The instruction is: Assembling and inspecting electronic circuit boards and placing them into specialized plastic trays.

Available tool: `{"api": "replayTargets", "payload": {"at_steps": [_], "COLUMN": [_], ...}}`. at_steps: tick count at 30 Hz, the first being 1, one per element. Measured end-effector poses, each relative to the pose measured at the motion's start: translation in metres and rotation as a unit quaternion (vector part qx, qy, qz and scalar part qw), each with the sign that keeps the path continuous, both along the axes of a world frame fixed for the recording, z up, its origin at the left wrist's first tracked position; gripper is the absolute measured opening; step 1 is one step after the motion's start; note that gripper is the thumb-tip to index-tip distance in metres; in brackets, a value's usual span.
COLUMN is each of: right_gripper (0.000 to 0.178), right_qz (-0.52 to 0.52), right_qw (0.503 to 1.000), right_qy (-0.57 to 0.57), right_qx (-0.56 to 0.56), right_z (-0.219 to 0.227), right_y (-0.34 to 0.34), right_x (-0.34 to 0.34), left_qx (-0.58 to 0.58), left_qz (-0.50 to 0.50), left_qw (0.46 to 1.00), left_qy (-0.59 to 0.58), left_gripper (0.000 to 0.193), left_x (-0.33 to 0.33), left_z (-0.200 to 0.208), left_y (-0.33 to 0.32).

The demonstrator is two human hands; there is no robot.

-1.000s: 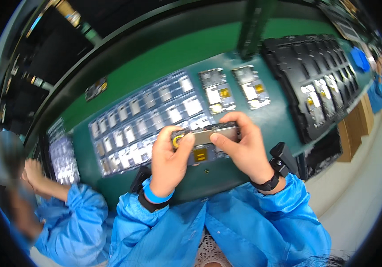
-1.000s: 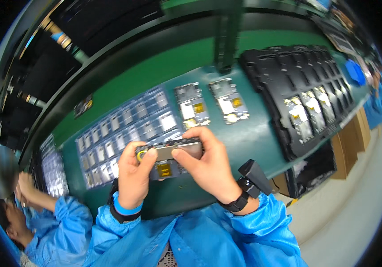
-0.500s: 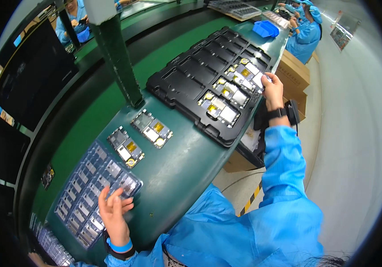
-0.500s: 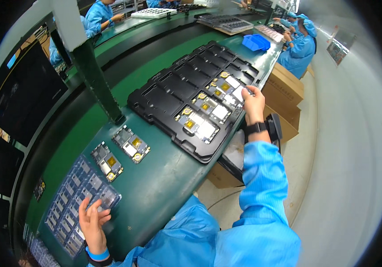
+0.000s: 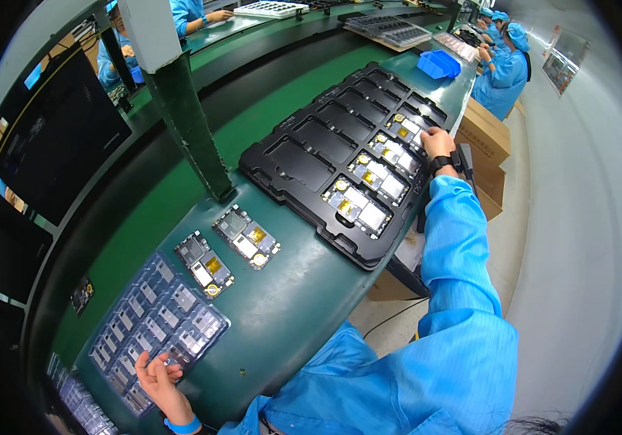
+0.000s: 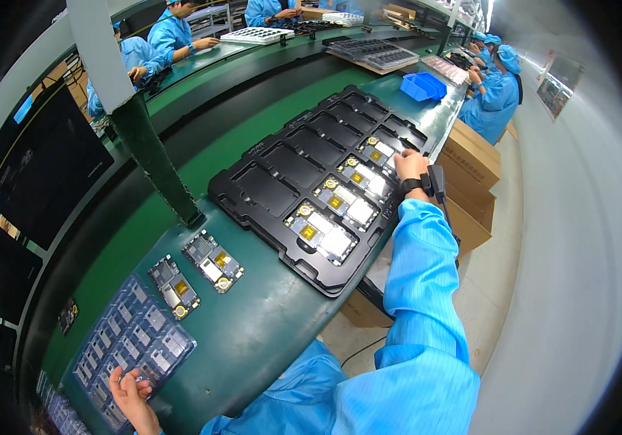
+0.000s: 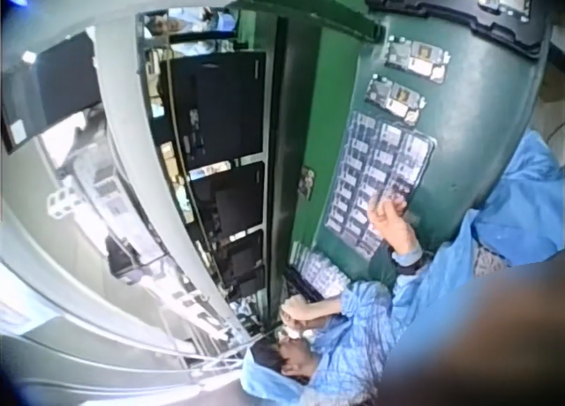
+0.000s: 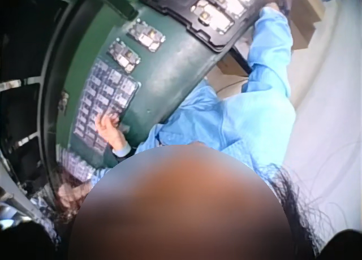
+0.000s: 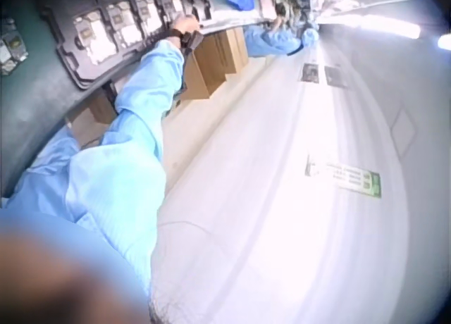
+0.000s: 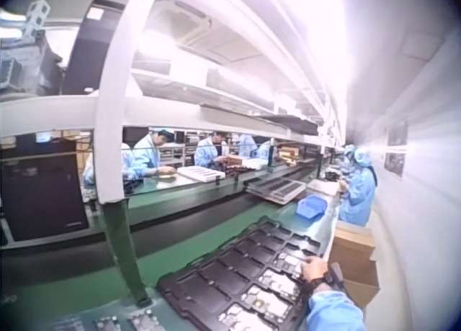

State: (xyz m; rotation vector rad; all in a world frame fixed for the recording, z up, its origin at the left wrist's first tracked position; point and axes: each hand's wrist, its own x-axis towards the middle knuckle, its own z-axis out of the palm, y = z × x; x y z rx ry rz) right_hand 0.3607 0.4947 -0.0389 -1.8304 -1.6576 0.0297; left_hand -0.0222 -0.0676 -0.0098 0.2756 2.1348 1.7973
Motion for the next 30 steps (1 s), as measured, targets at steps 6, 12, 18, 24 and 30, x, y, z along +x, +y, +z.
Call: {"api": "replayTargets", "payload": {"at_steps": [6,12,18,24,30], "right_gripper": [0.032,0.038,0.045,0.032,0.015], "right_qz": [-0.047,0.064,0.087,0.310,0.602], "right_qw": [0.959,0.974,0.960,0.925,0.774], "right_qy": [-0.277,-0.216,-0.231,0.046,0.193], "right_qx": [-0.031,-0.031,-0.135,0.214,0.046], "right_z": [-0.006,-0.016,0.004,0.122,0.195], "right_y": [-0.010,-0.026,-0.036,-0.140,-0.323], "right_x": [-0.010,-0.011,-0.027,-0.144,-0.298], "left_qx": [-0.005,-0.001,0.026,0.024,-0.023], "left_qz": [0.030,0.035,0.039,0.050,0.042], "left_qw": [0.999,0.999,0.999,0.997,0.996], "left_qy": [0.008,0.000,0.004,0.045,0.077], "left_gripper": [0.029,0.028,0.027,0.025,0.016], "left_x": [-0.004,-0.009,-0.012,-0.016,-0.021], "left_z": [0.000,-0.006,-0.006,-0.007,-0.027], "left_y": [-0.003,-0.009,-0.018,-0.037,-0.045]}}
